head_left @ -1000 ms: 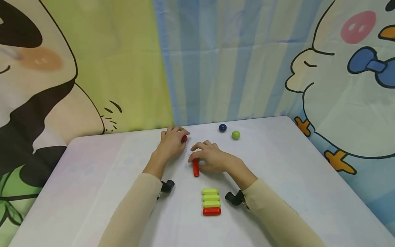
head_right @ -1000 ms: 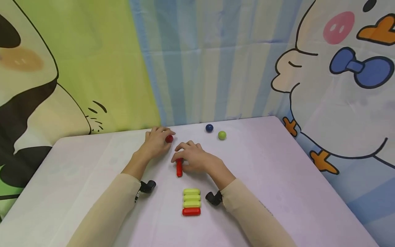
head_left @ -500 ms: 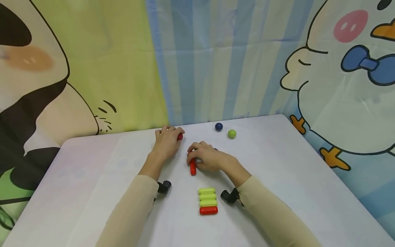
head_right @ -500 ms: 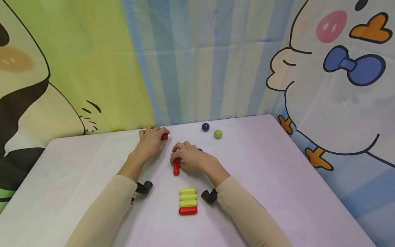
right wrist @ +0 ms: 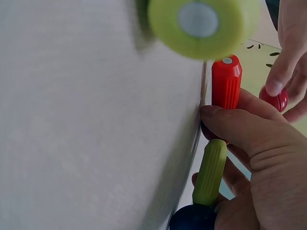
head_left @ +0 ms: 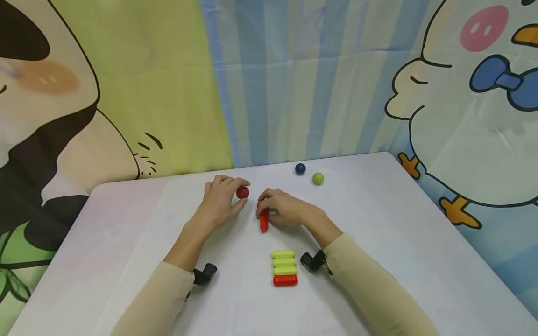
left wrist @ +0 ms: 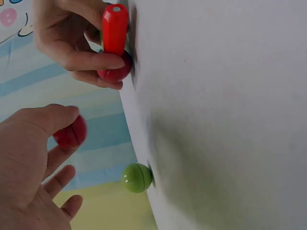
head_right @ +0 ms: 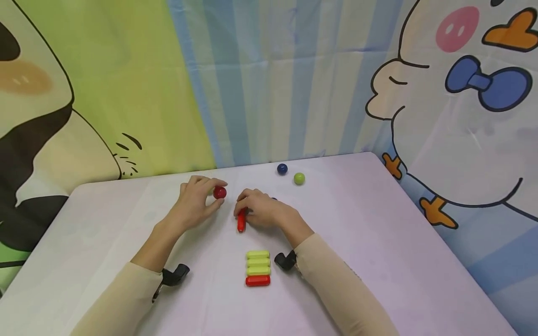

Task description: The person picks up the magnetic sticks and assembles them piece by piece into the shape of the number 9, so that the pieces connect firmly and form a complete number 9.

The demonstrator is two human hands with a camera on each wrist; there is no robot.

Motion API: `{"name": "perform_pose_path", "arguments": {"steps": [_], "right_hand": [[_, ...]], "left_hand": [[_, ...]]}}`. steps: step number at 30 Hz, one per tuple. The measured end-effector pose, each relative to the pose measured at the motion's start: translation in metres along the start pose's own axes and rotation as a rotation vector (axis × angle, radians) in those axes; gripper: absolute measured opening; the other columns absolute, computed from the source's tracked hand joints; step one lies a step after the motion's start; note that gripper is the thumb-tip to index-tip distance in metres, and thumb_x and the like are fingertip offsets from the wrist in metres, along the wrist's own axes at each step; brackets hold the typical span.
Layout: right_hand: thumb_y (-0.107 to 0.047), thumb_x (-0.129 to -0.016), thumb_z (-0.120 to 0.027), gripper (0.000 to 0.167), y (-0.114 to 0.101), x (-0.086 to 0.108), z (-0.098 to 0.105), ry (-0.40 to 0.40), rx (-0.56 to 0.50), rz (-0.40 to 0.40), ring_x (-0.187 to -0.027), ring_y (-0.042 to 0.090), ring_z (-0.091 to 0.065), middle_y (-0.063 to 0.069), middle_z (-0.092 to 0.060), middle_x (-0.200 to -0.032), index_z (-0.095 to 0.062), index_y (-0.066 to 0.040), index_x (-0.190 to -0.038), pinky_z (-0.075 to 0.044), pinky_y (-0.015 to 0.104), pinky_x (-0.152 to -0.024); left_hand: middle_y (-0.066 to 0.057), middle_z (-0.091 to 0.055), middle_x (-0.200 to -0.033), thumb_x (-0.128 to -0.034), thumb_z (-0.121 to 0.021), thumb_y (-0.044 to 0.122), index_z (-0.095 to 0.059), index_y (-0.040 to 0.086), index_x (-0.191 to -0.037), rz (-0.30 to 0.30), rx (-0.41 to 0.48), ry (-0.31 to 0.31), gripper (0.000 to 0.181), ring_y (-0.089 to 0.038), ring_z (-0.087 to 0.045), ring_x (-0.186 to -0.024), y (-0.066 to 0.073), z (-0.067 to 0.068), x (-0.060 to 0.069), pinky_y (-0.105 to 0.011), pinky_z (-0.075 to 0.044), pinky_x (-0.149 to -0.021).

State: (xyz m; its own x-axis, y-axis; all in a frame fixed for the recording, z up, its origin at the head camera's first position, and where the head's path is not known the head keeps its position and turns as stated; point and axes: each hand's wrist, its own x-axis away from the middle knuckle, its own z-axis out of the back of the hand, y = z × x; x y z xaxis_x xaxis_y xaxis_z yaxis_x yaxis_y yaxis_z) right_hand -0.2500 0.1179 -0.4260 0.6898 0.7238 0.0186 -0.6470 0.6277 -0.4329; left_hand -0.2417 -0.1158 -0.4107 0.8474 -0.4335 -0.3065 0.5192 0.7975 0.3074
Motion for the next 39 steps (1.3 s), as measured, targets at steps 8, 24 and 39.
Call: {"name": "perform_pose_path", "arguments": {"steps": [8,24,39], "right_hand": [[-0.004,-0.095,-0.068,0.028,0.005,-0.002,0.003,-0.002,0.001,-0.036,-0.128,0.024,-0.051,0.003,-0.058,-0.137,-0.075,-0.022,-0.117,-0.042,0.042,-0.112],[-0.002,-0.094,-0.068,0.029,0.012,-0.006,-0.001,0.023,-0.016,-0.001,-0.128,0.025,-0.054,0.004,-0.061,-0.134,-0.076,-0.021,-0.114,-0.039,0.044,-0.114],[-0.002,-0.093,-0.069,0.027,0.008,-0.006,0.000,0.024,-0.013,0.040,-0.127,0.025,-0.055,0.004,-0.062,-0.132,-0.075,-0.022,-0.110,-0.040,0.044,-0.113]], "left_hand": [[0.001,-0.070,-0.117,-0.0916,-0.077,0.025,-0.067,0.015,-0.127,-0.004,0.107,-0.086,0.038,-0.028,-0.052,-0.116,0.008,0.005,0.015,-0.049,-0.036,-0.094],[0.003,-0.067,-0.106,-0.0856,-0.084,0.024,-0.069,0.021,-0.118,-0.019,0.263,-0.273,0.035,-0.024,-0.062,-0.106,0.015,-0.007,0.041,-0.041,-0.050,-0.092],[0.007,-0.064,-0.107,-0.0880,-0.083,0.027,-0.068,0.021,-0.113,-0.084,0.340,-0.269,0.029,-0.018,-0.061,-0.104,0.029,-0.015,0.049,-0.040,-0.051,-0.094]]}}
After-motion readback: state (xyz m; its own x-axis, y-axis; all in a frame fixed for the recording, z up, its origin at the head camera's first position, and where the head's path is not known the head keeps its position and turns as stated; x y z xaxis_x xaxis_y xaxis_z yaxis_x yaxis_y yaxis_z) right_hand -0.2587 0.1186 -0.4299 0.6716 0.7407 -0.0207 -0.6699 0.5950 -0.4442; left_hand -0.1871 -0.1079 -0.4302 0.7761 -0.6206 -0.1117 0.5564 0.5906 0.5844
